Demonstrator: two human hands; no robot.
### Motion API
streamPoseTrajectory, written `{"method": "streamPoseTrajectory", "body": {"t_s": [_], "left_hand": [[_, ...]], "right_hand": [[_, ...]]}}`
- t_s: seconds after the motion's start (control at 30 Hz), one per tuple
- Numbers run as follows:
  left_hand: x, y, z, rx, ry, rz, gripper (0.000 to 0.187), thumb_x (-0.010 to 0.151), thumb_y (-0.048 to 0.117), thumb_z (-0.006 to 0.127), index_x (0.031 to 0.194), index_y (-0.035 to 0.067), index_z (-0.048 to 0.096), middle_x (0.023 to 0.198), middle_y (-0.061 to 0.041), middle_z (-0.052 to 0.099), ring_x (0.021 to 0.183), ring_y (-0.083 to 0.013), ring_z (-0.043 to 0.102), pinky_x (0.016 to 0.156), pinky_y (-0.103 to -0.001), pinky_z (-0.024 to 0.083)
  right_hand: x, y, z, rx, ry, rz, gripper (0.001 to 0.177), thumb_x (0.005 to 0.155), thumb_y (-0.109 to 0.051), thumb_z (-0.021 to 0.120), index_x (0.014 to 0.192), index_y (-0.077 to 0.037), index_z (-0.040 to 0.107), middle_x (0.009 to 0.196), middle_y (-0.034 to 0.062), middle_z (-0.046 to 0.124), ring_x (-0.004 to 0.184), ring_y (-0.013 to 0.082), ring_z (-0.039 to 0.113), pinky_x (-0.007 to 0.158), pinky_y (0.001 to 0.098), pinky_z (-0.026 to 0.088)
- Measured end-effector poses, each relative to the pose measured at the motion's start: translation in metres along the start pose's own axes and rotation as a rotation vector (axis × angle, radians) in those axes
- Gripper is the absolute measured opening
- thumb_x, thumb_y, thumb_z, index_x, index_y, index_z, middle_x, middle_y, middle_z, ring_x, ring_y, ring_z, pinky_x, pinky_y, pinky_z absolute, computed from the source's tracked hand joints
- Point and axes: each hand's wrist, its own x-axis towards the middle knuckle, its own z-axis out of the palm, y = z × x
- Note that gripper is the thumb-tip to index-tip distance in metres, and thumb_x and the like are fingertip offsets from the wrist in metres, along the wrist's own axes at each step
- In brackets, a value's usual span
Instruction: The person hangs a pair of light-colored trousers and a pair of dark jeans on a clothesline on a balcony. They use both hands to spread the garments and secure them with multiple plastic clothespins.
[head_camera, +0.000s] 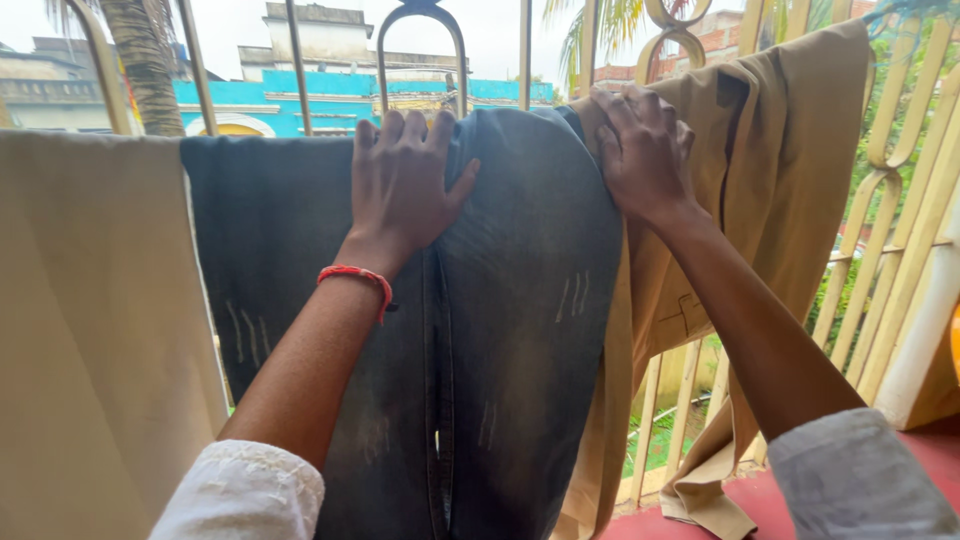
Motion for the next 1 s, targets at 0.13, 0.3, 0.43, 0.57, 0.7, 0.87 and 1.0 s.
{"method": "streamPoseTrajectory", "body": {"t_s": [0.13,0.3,0.43,0.57,0.7,0.87,1.0], "left_hand": [[-0.004,0.001,0.003,0.011,0.072,0.022,0.048,0.095,0.048,0.066,0.121,0.007,0.064,0.102,-0.014,0.068,0.104,-0.0287,0.061,0.089,-0.048,0.040],[-0.010,0.004,0.003,0.005,0.159,0.044,0.051,0.096,0.048,0.066,0.124,0.006,0.063,0.105,-0.014,0.067,0.105,-0.0293,0.060,0.089,-0.046,0.039],[-0.015,0.008,-0.001,0.029,0.130,0.027,0.047,0.097,0.048,0.066,0.121,0.008,0.064,0.101,-0.012,0.066,0.104,-0.0287,0.060,0.090,-0.046,0.040],[-0.016,0.011,-0.003,0.037,0.100,0.020,0.044,0.098,0.048,0.066,0.117,0.008,0.064,0.098,-0.012,0.065,0.102,-0.0280,0.060,0.088,-0.045,0.040],[-0.015,0.010,-0.004,0.061,0.129,0.032,0.043,0.096,0.048,0.067,0.114,0.008,0.064,0.097,-0.011,0.066,0.100,-0.0272,0.061,0.087,-0.045,0.040],[-0.014,0.012,-0.007,0.054,0.134,0.036,0.043,0.096,0.048,0.067,0.112,0.007,0.065,0.096,-0.012,0.066,0.099,-0.0270,0.061,0.087,-0.045,0.041],[-0.012,0.015,-0.020,0.000,0.135,0.058,0.044,0.097,0.047,0.069,0.114,0.006,0.066,0.097,-0.012,0.067,0.096,-0.0276,0.062,0.086,-0.045,0.042]], "right_hand": [[0.013,0.007,-0.004,-0.161,-0.022,-0.027,0.041,0.101,-0.025,0.062,0.140,-0.011,0.061,0.139,0.0207,0.053,0.130,0.0421,0.048,0.103,0.0615,0.034],[0.004,0.007,-0.003,0.083,0.114,0.112,0.024,0.100,-0.014,0.070,0.122,-0.003,0.066,0.116,0.0234,0.064,0.102,0.0435,0.066,0.085,0.0524,0.053],[0.003,0.012,-0.002,0.100,0.263,-0.031,0.006,0.100,-0.006,0.068,0.103,0.000,0.067,0.104,0.0200,0.068,0.096,0.0406,0.070,0.083,0.0523,0.055],[0.012,0.018,-0.006,0.044,0.246,-0.061,0.011,0.103,-0.009,0.064,0.102,0.000,0.069,0.103,0.0224,0.065,0.095,0.0394,0.069,0.080,0.0522,0.055],[0.028,0.045,-0.013,-0.192,0.298,-0.161,0.034,0.103,-0.034,0.075,0.094,-0.002,0.074,0.099,0.0242,0.064,0.099,0.0401,0.066,0.079,0.0507,0.054],[0.045,0.112,-0.015,-0.525,0.138,-0.216,0.018,0.103,-0.015,0.064,0.106,-0.004,0.079,0.114,0.0190,0.064,0.110,0.0357,0.063,0.095,0.0469,0.054],[0.059,0.157,-0.009,-0.736,0.095,-0.221,0.017,0.096,-0.016,0.066,0.099,-0.006,0.079,0.121,0.0177,0.061,0.113,0.0378,0.060,0.090,0.0451,0.054]]}}
